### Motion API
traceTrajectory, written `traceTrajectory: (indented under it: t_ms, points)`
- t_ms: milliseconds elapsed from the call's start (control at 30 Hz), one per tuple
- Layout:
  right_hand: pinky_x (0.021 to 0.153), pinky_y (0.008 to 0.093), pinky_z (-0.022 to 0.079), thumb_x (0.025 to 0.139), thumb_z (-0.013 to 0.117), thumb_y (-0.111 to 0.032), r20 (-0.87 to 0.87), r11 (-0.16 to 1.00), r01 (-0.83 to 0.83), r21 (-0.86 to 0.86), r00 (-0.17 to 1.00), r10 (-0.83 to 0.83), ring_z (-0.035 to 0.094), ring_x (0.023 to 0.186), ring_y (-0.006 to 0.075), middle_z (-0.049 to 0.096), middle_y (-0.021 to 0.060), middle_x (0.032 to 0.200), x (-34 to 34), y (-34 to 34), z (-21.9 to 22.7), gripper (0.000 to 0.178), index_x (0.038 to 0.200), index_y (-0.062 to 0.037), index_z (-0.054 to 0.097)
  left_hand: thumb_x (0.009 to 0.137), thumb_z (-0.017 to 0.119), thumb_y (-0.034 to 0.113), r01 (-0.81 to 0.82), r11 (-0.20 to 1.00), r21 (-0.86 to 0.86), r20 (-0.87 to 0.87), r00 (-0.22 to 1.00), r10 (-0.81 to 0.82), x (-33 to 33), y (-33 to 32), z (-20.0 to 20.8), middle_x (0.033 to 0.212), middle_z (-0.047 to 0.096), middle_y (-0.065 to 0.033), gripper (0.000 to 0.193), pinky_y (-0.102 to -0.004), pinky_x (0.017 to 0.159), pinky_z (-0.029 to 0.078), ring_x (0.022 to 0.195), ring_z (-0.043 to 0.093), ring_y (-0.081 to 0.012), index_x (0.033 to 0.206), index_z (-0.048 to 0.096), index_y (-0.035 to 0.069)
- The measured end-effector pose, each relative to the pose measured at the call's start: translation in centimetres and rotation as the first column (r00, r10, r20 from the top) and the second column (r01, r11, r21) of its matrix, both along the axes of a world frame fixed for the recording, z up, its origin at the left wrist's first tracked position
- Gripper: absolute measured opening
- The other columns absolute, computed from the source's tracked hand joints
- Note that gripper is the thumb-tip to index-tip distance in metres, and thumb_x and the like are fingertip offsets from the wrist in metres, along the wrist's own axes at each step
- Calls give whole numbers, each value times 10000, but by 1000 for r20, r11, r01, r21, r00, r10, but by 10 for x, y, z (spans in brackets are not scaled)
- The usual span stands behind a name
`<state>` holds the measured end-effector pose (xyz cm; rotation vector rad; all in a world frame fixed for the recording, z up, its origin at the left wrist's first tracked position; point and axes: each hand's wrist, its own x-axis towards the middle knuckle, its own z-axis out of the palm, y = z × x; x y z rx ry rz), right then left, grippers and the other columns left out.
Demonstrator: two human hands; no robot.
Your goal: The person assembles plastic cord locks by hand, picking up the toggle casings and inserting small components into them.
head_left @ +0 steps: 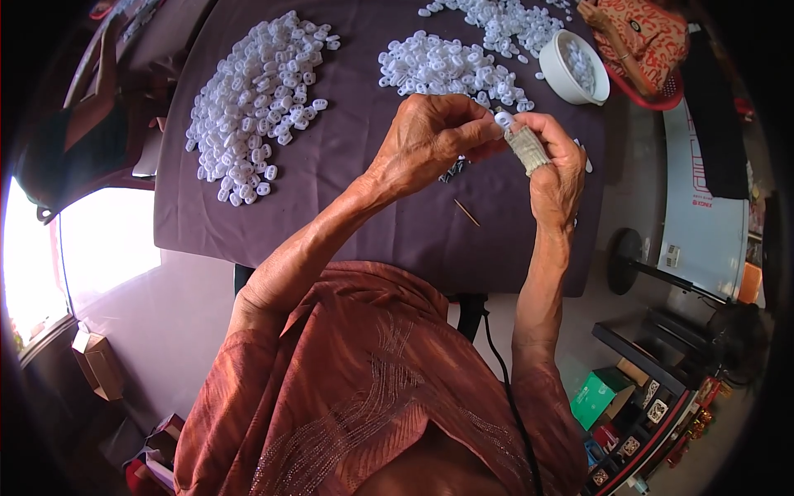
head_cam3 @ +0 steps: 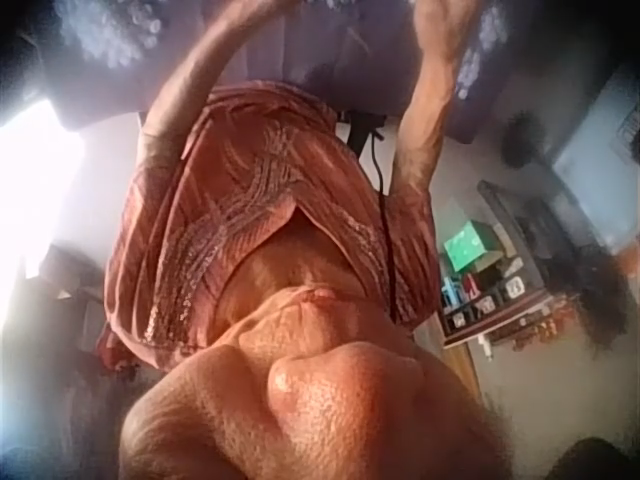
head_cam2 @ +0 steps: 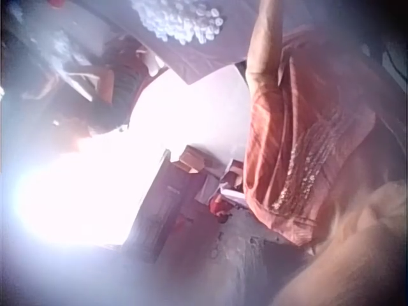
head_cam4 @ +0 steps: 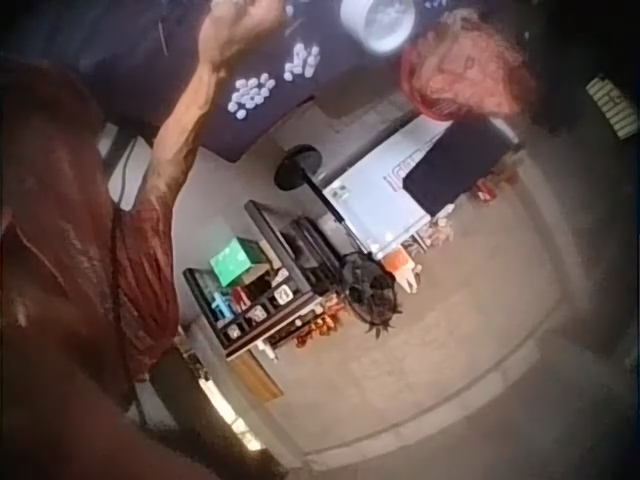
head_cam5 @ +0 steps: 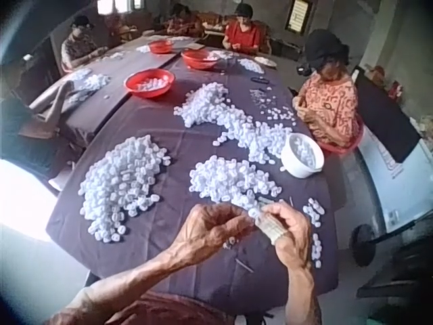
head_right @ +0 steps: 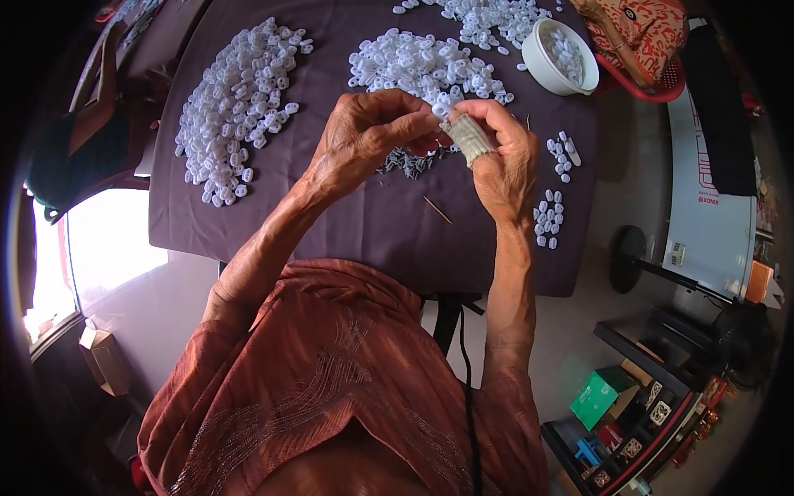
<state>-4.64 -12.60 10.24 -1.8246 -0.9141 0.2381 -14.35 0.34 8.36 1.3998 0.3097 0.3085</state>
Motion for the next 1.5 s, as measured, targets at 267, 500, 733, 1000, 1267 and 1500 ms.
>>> traceTrajectory:
  t_ms: [267, 500, 733, 1000, 1267, 1500]
  points:
    - [577, 165, 352, 782, 561, -66, -56, 1000, 18, -10, 998, -18, 449, 626, 26, 531, -40, 668, -2, -1, -2, 112, 860, -4, 612, 760, 616, 129, -9, 997, -72, 29, 1000, 12, -1, -2, -10, 689, 630, -72, 174, -233, 589, 463, 620, 576, -95, 820, 618, -35]
    - [587, 169, 360, 780, 563, -62, -74, 1000, 2, 28, 997, 0, 454, 640, 28, 533, -41, 684, -2, -1, -5, 115, 866, -2, 610, 749, 616, 131, 20, 997, 71, -26, 999, -18, -3, 4, 5, 704, 643, -91, 201, -238, 589, 475, 641, 606, -107, 836, 618, -50]
    - [615, 172, 381, 779, 535, -51, -65, 1000, -17, 7, 998, 18, 485, 662, 37, 561, -27, 717, -4, -1, -2, 139, 888, -1, 604, 749, 615, 132, 41, 993, 110, -56, 998, -35, -2, 6, 6, 686, 638, -89, 201, -238, 583, 476, 624, 602, -108, 827, 621, -53]
    - [636, 175, 392, 780, 548, -45, -107, 997, -2, 77, 994, 10, 494, 680, 41, 565, -23, 732, -1, 0, -13, 124, 883, 0, 602, 767, 610, 103, 24, 955, -294, 46, 999, -11, -2, 0, -6, 712, 628, -85, 140, -246, 606, 476, 638, 590, -116, 809, 605, -30]
    - [661, 178, 397, 782, 551, -35, -78, 993, 22, 116, 997, -13, 499, 699, 49, 568, -8, 754, -3, 1, -15, 116, 876, 14, 599, 777, 613, 92, -6, 948, -319, 29, 999, 16, -3, -3, -4, 715, 612, -77, 138, -241, 625, 469, 645, 565, -112, 817, 595, -39]
    - [670, 177, 396, 785, 546, -33, -82, 996, 30, 84, 996, -23, 502, 704, 50, 569, -7, 760, -6, 2, -14, 115, 877, 13, 598, 770, 616, 104, -13, 927, -375, 39, 999, 29, -3, -4, -6, 718, 613, -69, 145, -239, 623, 461, 643, 559, -110, 819, 598, -31]
